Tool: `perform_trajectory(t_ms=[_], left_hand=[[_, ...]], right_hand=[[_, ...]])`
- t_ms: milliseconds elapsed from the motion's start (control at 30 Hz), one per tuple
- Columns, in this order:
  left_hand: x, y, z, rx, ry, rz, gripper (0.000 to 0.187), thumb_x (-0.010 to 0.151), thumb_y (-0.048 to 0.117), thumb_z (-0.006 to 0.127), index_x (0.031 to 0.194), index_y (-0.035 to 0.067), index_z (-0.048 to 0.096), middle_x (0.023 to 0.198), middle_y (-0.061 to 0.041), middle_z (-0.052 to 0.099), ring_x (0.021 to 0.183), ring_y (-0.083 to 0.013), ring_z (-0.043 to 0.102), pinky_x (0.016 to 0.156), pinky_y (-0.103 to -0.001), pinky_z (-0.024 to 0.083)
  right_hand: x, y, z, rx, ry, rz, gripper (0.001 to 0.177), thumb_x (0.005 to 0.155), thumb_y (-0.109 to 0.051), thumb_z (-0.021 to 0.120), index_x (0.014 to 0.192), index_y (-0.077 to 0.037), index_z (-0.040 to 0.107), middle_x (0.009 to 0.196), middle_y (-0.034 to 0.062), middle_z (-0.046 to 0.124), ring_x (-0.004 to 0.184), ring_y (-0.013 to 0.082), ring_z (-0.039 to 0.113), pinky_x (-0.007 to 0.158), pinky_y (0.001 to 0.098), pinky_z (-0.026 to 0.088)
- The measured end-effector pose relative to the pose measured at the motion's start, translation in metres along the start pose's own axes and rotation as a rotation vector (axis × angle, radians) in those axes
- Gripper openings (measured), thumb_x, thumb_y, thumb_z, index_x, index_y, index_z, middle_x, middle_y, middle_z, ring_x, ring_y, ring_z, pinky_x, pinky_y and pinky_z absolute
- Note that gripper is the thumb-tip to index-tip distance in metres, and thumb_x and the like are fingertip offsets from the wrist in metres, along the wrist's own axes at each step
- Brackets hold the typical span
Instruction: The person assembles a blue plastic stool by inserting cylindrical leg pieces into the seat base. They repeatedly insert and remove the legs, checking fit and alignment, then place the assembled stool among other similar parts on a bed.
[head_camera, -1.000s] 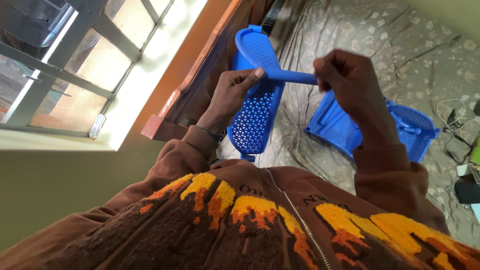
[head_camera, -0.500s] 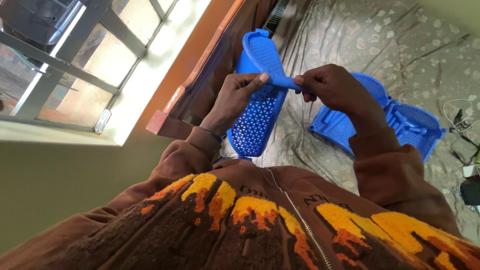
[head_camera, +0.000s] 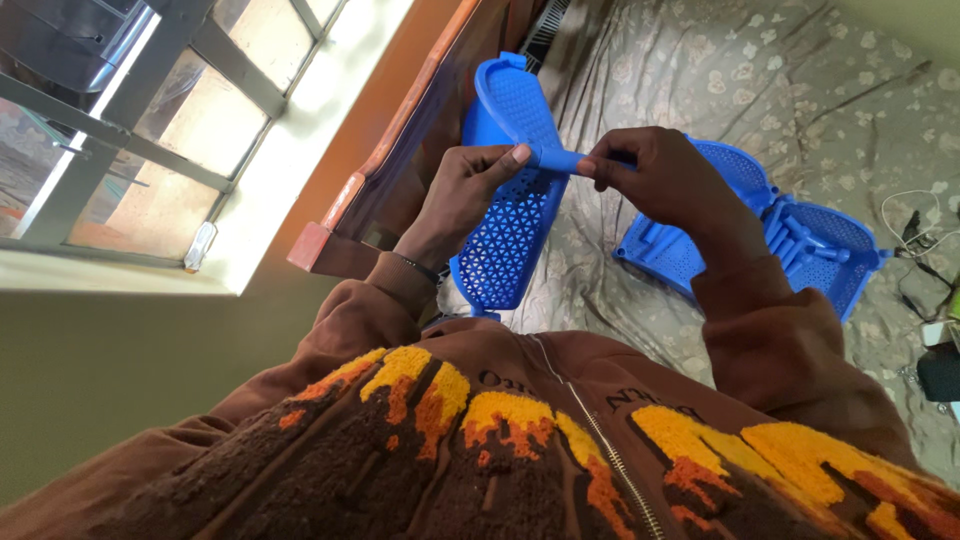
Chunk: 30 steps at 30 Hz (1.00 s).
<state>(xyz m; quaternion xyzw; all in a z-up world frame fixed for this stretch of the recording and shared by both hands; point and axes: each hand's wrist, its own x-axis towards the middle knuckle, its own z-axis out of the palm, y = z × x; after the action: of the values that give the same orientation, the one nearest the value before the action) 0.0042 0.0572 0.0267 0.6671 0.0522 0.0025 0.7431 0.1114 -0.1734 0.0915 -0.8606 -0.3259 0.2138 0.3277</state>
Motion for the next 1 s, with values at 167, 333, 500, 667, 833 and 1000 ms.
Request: perform_trajectory(t_ms=[167, 333, 500, 667, 833, 1000], left_hand=[[0.000, -0.002, 0.002, -0.028, -0.028, 0.039, 0.040, 0.103, 0.035, 0.065, 0.108, -0.002, 0.079, 0.082, 0.006, 0.068, 0.075, -0.0010, 0.050, 0.066, -0.023, 0.044], [0.005, -0.004, -0.002, 0.019, 0.024, 0.040, 0.043, 0.102, 0.038, 0.066, 0.107, -0.002, 0.080, 0.083, 0.005, 0.068, 0.077, -0.0015, 0.051, 0.068, -0.024, 0.045], [0.008, -0.004, -0.003, -0.017, 0.030, 0.031, 0.042, 0.101, 0.037, 0.067, 0.108, -0.002, 0.080, 0.085, 0.003, 0.071, 0.078, -0.0019, 0.054, 0.070, -0.024, 0.047], [0.008, -0.002, 0.000, -0.007, 0.018, 0.031, 0.041, 0.102, 0.037, 0.066, 0.109, -0.002, 0.080, 0.085, 0.004, 0.072, 0.077, -0.0009, 0.053, 0.068, -0.023, 0.046], [0.007, 0.001, 0.005, -0.003, -0.014, 0.036, 0.040, 0.103, 0.035, 0.066, 0.109, -0.002, 0.080, 0.083, 0.004, 0.070, 0.075, -0.0010, 0.052, 0.066, -0.023, 0.045], [0.005, 0.003, 0.006, -0.066, -0.031, 0.011, 0.039, 0.102, 0.035, 0.065, 0.110, 0.000, 0.079, 0.086, 0.004, 0.074, 0.077, -0.0013, 0.057, 0.070, -0.022, 0.049]], right_hand=[[0.005, -0.005, -0.001, 0.064, -0.085, -0.012, 0.037, 0.098, -0.043, 0.066, 0.093, -0.007, 0.075, 0.074, 0.0020, 0.074, 0.069, 0.0112, 0.069, 0.065, 0.0285, 0.052], [0.002, -0.015, 0.005, -0.001, 0.040, -0.020, 0.032, 0.094, -0.040, 0.072, 0.095, -0.009, 0.078, 0.070, 0.0052, 0.071, 0.061, 0.0189, 0.063, 0.060, 0.0347, 0.047], [-0.001, -0.020, 0.011, -0.091, 0.217, -0.124, 0.036, 0.084, -0.038, 0.085, 0.097, -0.005, 0.077, 0.072, 0.0113, 0.068, 0.060, 0.0231, 0.062, 0.058, 0.0367, 0.047], [-0.002, -0.017, 0.011, -0.073, 0.200, -0.150, 0.035, 0.086, -0.034, 0.084, 0.101, -0.004, 0.075, 0.082, 0.0130, 0.072, 0.070, 0.0249, 0.068, 0.065, 0.0372, 0.051], [0.001, -0.008, 0.006, 0.031, 0.150, -0.274, 0.035, 0.098, -0.029, 0.076, 0.118, -0.001, 0.071, 0.105, 0.0167, 0.073, 0.094, 0.0255, 0.072, 0.081, 0.0367, 0.054], [0.005, -0.002, 0.006, -0.016, 0.138, -0.241, 0.028, 0.095, -0.029, 0.077, 0.105, -0.003, 0.075, 0.095, 0.0137, 0.071, 0.086, 0.0271, 0.069, 0.077, 0.0377, 0.053]])
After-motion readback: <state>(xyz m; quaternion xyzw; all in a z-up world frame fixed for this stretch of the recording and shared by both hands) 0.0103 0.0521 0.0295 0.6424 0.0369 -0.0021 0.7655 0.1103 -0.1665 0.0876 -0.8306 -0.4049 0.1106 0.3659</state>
